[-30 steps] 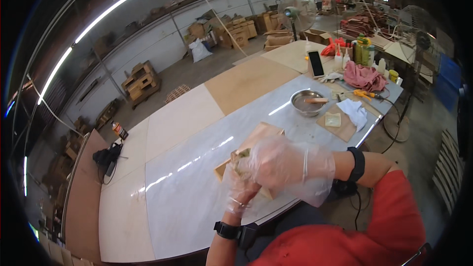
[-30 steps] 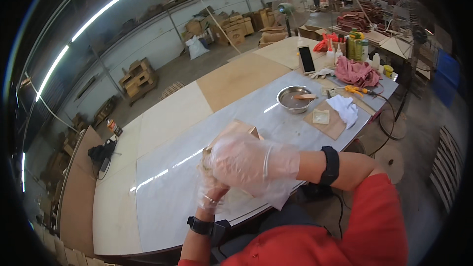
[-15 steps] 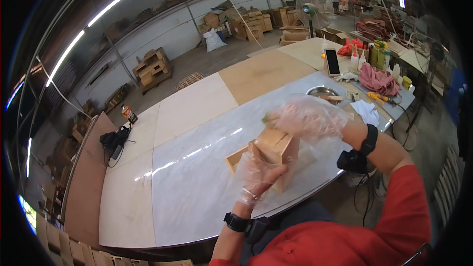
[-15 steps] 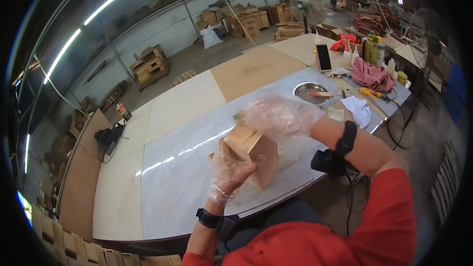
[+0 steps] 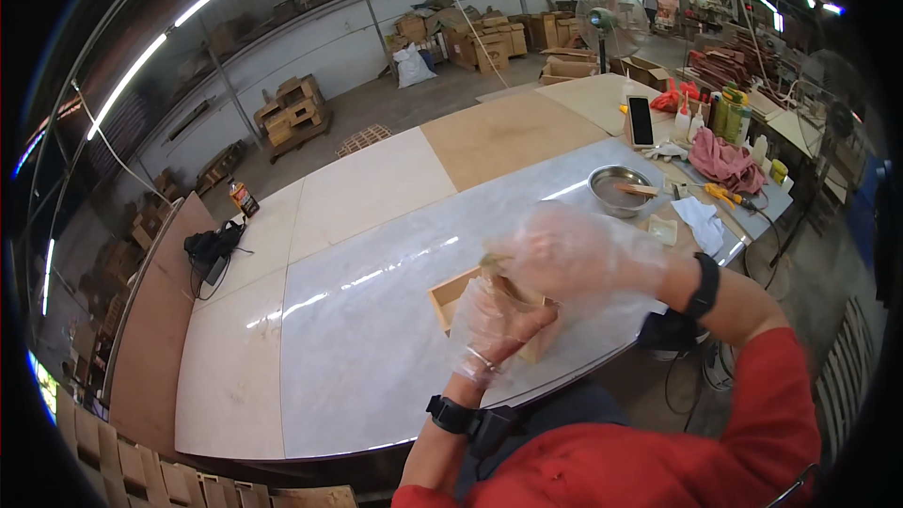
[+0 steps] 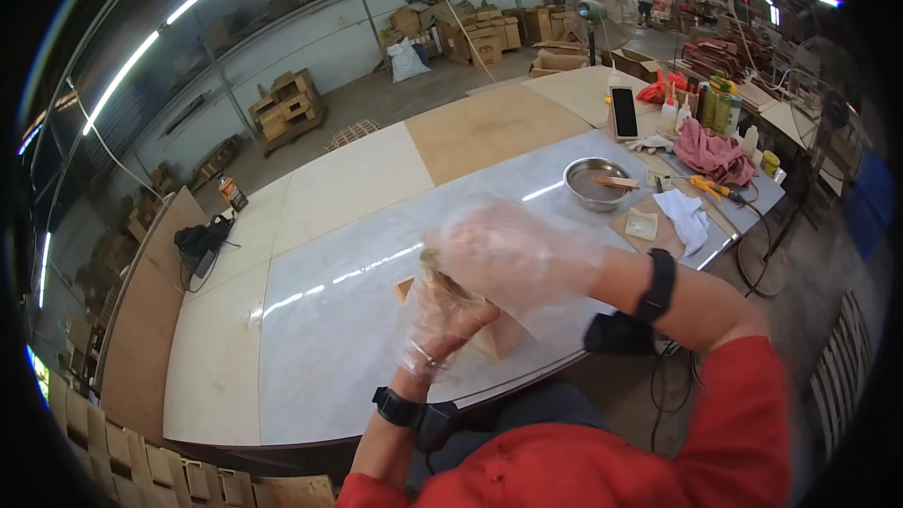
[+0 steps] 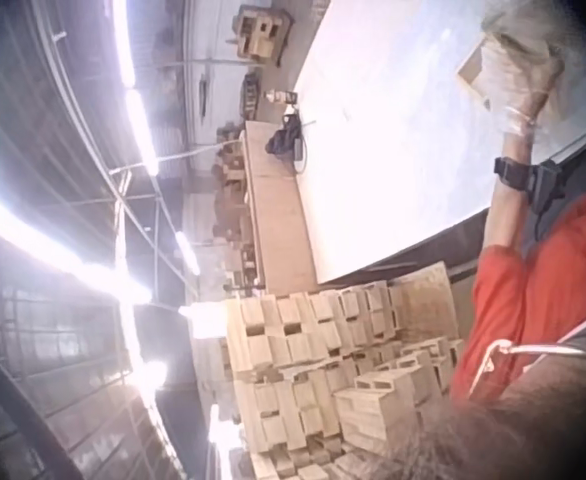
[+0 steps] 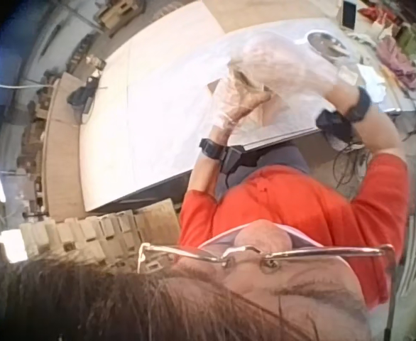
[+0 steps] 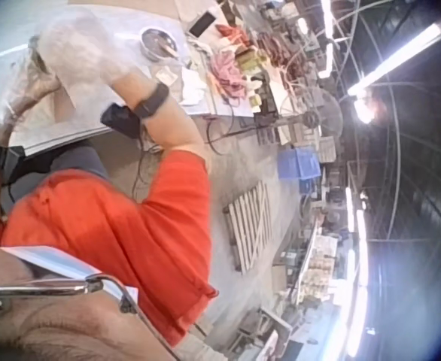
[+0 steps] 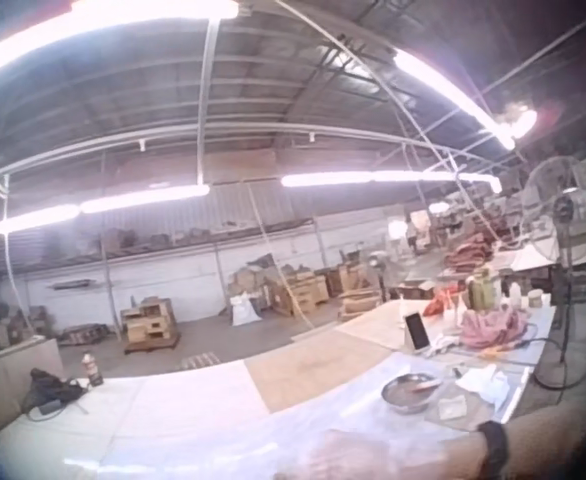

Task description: The person applies a finish to a wooden box and its lid using a cloth, wiping both the interior and exterior surfaces. After finishing each set, they place the lid on a stack of wooden items and repeat the process with another box.

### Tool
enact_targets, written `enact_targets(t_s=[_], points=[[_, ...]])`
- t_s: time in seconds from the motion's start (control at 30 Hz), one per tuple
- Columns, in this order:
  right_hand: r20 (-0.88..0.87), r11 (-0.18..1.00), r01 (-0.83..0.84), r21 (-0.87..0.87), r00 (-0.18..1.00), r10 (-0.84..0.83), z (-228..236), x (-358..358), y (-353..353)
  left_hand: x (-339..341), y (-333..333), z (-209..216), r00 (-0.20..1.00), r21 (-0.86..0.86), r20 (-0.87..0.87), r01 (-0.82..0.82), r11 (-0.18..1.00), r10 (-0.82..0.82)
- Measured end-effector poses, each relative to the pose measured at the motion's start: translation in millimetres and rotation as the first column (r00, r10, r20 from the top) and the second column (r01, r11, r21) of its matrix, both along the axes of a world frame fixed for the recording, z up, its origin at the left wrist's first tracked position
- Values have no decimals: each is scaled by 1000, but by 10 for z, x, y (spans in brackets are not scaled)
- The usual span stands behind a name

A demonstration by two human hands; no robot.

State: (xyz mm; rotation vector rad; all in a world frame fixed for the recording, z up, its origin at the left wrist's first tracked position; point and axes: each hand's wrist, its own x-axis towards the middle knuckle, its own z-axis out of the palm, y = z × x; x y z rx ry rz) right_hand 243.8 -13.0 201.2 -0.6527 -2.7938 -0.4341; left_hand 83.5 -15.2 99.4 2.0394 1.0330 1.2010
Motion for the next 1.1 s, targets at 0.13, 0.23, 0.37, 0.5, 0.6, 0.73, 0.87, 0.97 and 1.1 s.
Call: enact_targets(t_s=[0.13,0.23,0.37,0.5,0.6,0.73,0.87,0.97,1.1], points=[[14,983,121,-140,993,-120,108,-120,-69,6,-43,78,972,103,141,174,979,-188],[-157,992,-33,-120,988,14,7,13,-221,-61,-32,-100,992,24,119,44,999,-46],[-125,996,0,-93,992,-11,86,6,-184,-9,-36,-1,997,23,2,72,997,-72],[-24,992,113,-63,993,-115,30,-50,135,45,-113,162,998,100,17,66,993,-68],[-110,999,-44,31,993,47,3,230,251,26,-136,141,990,69,-100,-89,994,95],[-12,949,316,-21,949,-316,83,580,287,45,-151,145,967,95,-193,-150,984,166],[39,763,539,-357,825,-564,352,467,149,-17,-120,87,989,90,-115,-86,992,96],[-507,937,-71,-342,853,-120,-331,789,352,61,-19,-42,997,101,-45,-57,993,62],[-98,974,223,-43,969,-226,-69,646,-263,-35,68,-44,984,-36,9,-179,983,180]])
